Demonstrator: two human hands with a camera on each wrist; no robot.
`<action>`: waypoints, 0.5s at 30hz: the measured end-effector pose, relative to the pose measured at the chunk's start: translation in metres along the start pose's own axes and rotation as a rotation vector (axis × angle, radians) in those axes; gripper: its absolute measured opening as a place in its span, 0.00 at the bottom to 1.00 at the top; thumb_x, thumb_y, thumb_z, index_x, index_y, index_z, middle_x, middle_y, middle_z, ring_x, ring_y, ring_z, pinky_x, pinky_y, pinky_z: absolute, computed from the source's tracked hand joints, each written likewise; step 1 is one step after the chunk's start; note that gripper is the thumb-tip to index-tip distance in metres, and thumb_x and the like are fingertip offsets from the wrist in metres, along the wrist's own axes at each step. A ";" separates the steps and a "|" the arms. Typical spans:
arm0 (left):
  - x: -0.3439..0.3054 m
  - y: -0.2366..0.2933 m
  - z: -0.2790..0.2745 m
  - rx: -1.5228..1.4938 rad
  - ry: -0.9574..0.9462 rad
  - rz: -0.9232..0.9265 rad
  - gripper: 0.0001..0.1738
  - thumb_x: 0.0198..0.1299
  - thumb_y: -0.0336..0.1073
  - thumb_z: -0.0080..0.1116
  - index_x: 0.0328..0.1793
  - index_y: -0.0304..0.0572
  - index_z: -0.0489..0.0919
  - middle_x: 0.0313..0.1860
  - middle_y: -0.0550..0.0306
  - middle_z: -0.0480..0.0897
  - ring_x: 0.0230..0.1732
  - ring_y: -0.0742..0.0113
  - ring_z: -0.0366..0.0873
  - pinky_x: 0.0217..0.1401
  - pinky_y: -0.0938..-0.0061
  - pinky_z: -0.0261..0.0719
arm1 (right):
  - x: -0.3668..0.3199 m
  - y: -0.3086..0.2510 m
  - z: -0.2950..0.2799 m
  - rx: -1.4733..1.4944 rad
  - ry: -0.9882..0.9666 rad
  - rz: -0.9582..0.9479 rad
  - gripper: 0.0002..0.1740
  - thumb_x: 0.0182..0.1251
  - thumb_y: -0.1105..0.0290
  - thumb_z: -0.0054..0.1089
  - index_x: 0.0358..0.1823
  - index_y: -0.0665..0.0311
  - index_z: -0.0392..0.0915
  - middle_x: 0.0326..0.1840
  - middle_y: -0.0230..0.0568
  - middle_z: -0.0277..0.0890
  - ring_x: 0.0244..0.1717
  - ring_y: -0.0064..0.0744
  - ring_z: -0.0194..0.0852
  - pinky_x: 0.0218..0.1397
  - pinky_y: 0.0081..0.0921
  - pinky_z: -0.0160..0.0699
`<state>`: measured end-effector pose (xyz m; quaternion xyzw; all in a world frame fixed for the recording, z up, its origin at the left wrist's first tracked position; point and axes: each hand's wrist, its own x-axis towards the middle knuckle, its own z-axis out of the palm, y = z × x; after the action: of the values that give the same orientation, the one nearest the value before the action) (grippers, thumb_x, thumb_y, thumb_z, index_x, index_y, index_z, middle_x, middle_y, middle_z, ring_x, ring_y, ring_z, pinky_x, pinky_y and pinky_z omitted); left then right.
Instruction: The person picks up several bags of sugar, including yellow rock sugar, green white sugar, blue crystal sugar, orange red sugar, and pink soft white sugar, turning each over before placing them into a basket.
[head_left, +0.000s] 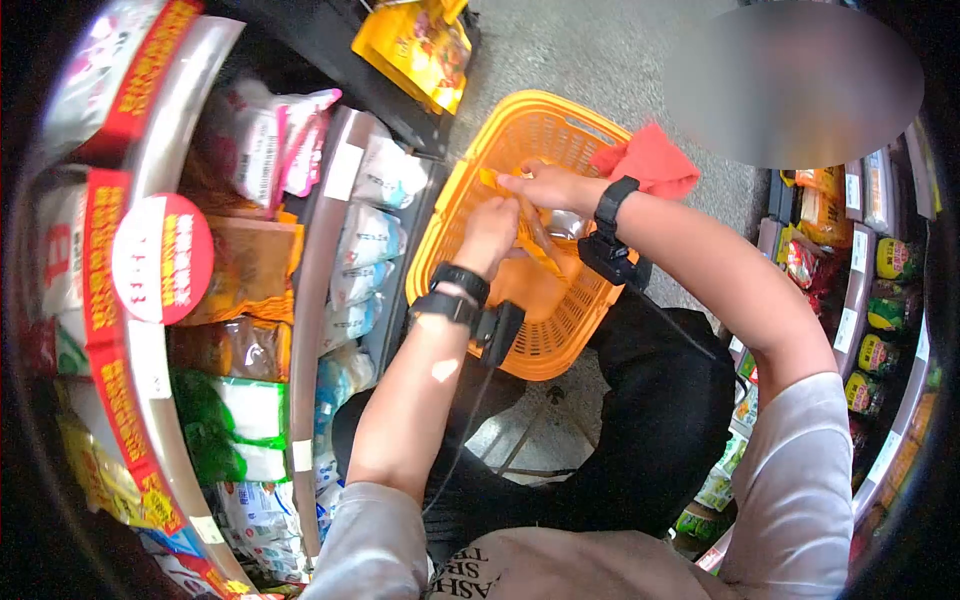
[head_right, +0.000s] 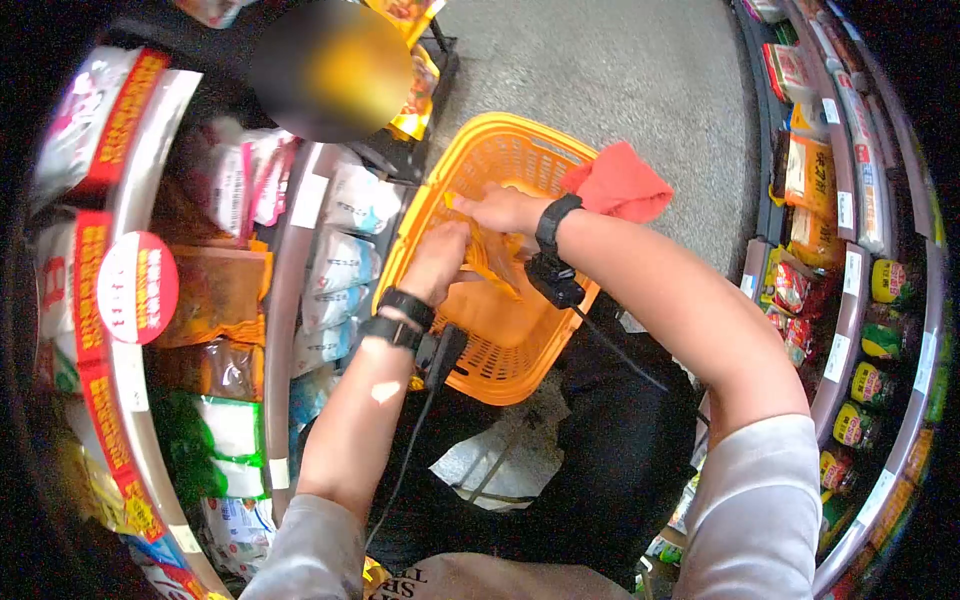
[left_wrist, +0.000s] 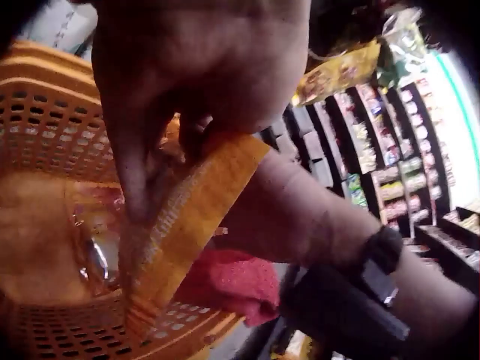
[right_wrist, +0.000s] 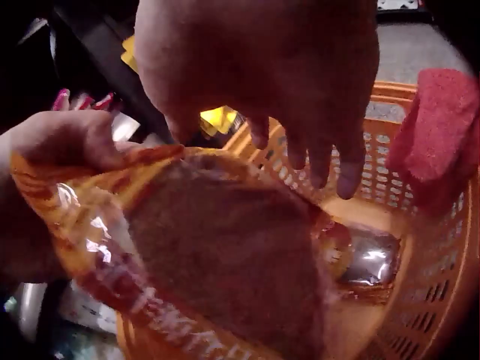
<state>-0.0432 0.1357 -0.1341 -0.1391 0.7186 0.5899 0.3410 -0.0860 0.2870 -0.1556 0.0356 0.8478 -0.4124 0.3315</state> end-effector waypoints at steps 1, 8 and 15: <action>-0.020 0.013 -0.008 -0.070 -0.022 0.037 0.15 0.69 0.39 0.41 0.50 0.42 0.76 0.43 0.56 0.77 0.47 0.63 0.79 0.41 0.64 0.85 | -0.013 -0.012 -0.004 0.041 0.029 -0.051 0.52 0.65 0.31 0.48 0.68 0.78 0.61 0.68 0.64 0.67 0.70 0.53 0.65 0.70 0.40 0.64; -0.125 0.060 -0.064 -0.339 0.115 0.552 0.09 0.59 0.32 0.44 0.42 0.40 0.75 0.39 0.60 0.77 0.41 0.72 0.76 0.49 0.77 0.75 | -0.045 -0.090 -0.020 0.314 0.160 -0.196 0.48 0.64 0.39 0.57 0.69 0.76 0.61 0.65 0.65 0.68 0.68 0.54 0.67 0.72 0.41 0.61; -0.157 0.058 -0.101 -0.552 0.051 0.871 0.12 0.53 0.35 0.55 0.42 0.44 0.67 0.47 0.55 0.78 0.50 0.67 0.78 0.55 0.72 0.78 | -0.137 -0.172 -0.013 0.142 0.531 -0.463 0.45 0.64 0.50 0.60 0.71 0.77 0.55 0.66 0.65 0.65 0.67 0.57 0.65 0.72 0.41 0.62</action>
<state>0.0034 0.0237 0.0193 0.0740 0.5355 0.8413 -0.0034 -0.0440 0.2124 0.0476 -0.0284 0.8592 -0.5109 -0.0061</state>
